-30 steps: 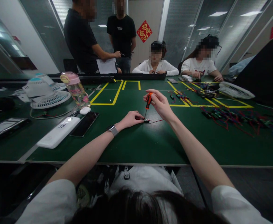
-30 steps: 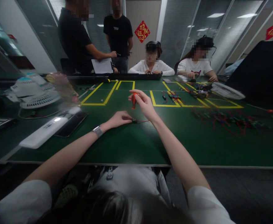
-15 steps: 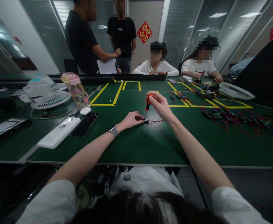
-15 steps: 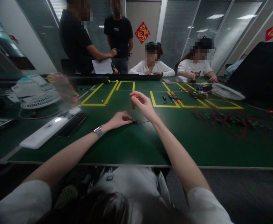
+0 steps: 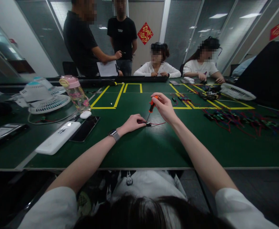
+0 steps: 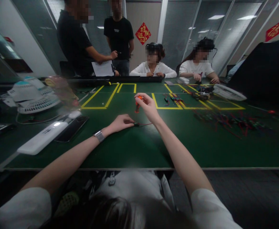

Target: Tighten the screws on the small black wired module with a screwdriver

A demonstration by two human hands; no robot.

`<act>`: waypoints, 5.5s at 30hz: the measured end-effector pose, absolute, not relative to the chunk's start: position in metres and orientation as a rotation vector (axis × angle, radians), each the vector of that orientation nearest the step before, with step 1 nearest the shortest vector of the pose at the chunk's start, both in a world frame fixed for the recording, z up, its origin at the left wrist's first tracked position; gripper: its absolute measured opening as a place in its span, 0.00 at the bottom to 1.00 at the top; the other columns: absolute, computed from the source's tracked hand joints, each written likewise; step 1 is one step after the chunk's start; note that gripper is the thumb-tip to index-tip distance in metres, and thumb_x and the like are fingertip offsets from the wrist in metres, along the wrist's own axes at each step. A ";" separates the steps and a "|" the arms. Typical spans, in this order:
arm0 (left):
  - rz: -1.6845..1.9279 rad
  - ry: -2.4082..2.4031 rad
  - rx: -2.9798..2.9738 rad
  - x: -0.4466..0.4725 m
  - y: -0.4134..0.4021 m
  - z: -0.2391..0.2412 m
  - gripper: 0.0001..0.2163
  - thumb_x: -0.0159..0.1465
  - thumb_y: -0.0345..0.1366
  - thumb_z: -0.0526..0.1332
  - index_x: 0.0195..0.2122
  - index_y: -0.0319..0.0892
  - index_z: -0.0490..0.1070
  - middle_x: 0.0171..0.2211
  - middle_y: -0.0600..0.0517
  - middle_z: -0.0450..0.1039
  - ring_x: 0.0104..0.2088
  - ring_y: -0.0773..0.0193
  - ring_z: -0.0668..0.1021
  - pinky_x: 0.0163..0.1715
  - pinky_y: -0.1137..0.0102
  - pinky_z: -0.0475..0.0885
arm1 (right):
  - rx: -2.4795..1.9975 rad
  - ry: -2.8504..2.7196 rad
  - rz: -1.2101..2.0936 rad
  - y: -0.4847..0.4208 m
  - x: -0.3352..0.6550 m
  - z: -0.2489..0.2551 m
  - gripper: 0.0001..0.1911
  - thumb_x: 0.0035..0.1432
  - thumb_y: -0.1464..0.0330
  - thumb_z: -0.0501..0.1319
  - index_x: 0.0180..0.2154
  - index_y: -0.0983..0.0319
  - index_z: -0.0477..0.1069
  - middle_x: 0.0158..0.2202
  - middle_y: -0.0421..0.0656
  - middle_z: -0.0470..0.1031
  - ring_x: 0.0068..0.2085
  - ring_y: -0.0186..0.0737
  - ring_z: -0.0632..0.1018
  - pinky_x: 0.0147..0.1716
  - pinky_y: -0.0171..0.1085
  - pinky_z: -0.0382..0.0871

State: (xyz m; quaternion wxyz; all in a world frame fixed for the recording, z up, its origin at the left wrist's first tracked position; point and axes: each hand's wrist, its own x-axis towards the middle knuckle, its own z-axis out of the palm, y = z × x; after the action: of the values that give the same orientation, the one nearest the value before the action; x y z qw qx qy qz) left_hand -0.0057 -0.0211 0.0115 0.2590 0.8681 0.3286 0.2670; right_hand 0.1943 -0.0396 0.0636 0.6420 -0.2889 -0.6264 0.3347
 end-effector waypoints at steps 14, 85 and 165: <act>0.723 0.943 2.322 -0.006 -0.023 0.012 0.08 0.63 0.39 0.70 0.40 0.42 0.84 0.38 0.49 0.77 0.37 0.61 0.78 0.41 0.67 0.74 | -0.774 -1.631 0.618 -0.041 0.199 0.092 0.15 0.53 0.55 0.72 0.35 0.59 0.80 0.30 0.41 0.77 0.32 0.38 0.76 0.37 0.40 0.74; 0.693 0.924 2.393 -0.008 -0.017 0.007 0.09 0.64 0.40 0.69 0.42 0.42 0.84 0.39 0.49 0.76 0.38 0.61 0.78 0.41 0.68 0.70 | -0.645 -1.363 0.759 -0.047 0.202 0.063 0.16 0.57 0.52 0.70 0.41 0.56 0.79 0.35 0.42 0.81 0.37 0.39 0.78 0.43 0.40 0.72; 0.761 0.978 2.420 -0.007 -0.011 0.005 0.09 0.65 0.38 0.68 0.42 0.42 0.84 0.39 0.48 0.77 0.39 0.60 0.78 0.41 0.68 0.72 | -0.637 -1.207 1.021 -0.032 0.213 0.061 0.25 0.46 0.47 0.74 0.41 0.53 0.76 0.38 0.40 0.81 0.43 0.42 0.80 0.46 0.43 0.74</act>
State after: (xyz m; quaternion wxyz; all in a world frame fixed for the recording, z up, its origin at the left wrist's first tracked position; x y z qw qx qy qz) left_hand -0.0067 -0.0113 0.0049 0.2097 0.8702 0.3518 0.2738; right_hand 0.2133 -0.0319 0.0614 0.6582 -0.2814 -0.5330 0.4510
